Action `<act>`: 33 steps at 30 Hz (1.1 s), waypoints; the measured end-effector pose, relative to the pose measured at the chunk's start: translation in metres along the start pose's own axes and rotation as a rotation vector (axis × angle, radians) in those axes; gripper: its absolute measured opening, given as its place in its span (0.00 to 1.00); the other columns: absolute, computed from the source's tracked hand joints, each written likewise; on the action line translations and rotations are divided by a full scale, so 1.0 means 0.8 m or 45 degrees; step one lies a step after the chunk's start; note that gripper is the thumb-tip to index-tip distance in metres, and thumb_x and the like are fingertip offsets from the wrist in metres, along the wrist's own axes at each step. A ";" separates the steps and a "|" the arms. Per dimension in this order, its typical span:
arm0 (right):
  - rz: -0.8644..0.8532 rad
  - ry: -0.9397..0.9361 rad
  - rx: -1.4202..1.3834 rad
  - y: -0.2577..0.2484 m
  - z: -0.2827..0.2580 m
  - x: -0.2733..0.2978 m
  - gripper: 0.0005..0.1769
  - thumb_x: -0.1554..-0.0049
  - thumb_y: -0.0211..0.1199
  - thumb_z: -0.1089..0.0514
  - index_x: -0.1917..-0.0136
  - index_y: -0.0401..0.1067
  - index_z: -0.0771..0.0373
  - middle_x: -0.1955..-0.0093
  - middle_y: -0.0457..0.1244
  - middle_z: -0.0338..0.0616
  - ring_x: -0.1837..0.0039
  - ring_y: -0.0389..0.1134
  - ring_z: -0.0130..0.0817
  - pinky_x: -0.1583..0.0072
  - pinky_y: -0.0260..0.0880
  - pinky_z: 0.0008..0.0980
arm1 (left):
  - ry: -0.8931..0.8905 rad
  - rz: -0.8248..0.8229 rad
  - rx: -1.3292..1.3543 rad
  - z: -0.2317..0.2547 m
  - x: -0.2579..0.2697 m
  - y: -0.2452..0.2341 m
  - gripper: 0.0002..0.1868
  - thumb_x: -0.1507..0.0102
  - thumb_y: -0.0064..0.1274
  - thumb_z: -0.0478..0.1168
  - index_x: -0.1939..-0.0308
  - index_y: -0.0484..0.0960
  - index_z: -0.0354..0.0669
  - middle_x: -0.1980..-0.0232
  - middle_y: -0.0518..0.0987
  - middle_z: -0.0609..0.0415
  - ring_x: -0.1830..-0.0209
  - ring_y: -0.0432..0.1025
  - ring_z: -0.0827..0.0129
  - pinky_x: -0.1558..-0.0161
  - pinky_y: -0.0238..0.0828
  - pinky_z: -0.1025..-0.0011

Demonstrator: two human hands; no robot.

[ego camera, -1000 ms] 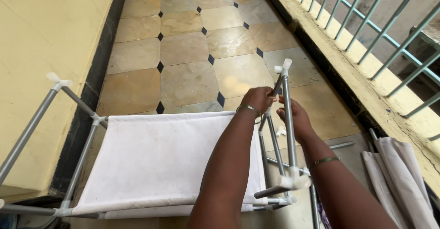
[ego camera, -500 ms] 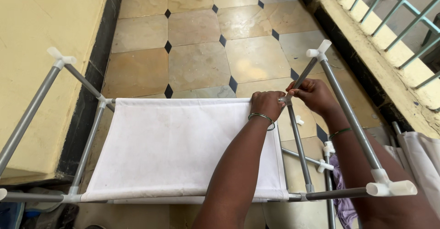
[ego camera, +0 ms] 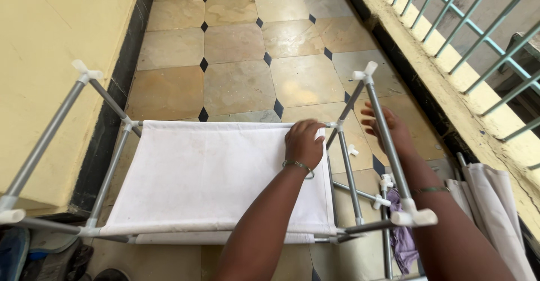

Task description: The person assembles a shoe rack by sliding fabric shelves onto rods and connecting the rods with plastic joints by hand.

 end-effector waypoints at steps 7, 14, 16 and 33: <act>-0.276 0.191 0.411 -0.010 -0.067 0.163 0.20 0.41 0.61 0.65 0.36 0.76 0.61 0.44 0.71 0.43 0.42 0.71 0.30 0.42 0.73 0.32 | 0.041 -0.782 0.301 0.100 0.171 -0.009 0.28 0.48 0.52 0.31 0.43 0.79 0.55 0.43 0.75 0.52 0.40 0.72 0.59 0.35 0.70 0.61; -0.631 0.335 0.476 0.043 -0.075 0.283 0.27 0.52 0.71 0.69 0.39 0.77 0.58 0.46 0.73 0.43 0.45 0.72 0.32 0.42 0.75 0.33 | 0.107 -0.910 -0.030 0.170 0.261 -0.030 0.30 0.48 0.67 0.47 0.42 0.78 0.57 0.45 0.75 0.55 0.40 0.68 0.60 0.38 0.58 0.57; -0.608 0.240 0.475 0.053 -0.079 0.292 0.21 0.49 0.70 0.68 0.41 0.78 0.61 0.44 0.73 0.43 0.44 0.73 0.32 0.41 0.74 0.33 | 0.213 -0.673 -0.054 0.185 0.259 -0.039 0.23 0.43 0.64 0.51 0.45 0.82 0.57 0.49 0.80 0.57 0.43 0.71 0.63 0.39 0.58 0.58; -0.350 0.010 0.526 0.039 -0.085 0.251 0.10 0.43 0.62 0.63 0.47 0.77 0.63 0.53 0.75 0.45 0.47 0.76 0.32 0.44 0.76 0.35 | 0.009 -0.660 -0.169 0.144 0.198 -0.009 0.13 0.40 0.62 0.53 0.52 0.87 0.63 0.57 0.85 0.66 0.48 0.71 0.72 0.38 0.56 0.65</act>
Point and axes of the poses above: each hand's wrist, its own x-axis away from the middle knuckle, its own y-axis out of the palm, z = x × y, the point moved 10 cm from there along -x, towards the middle knuckle
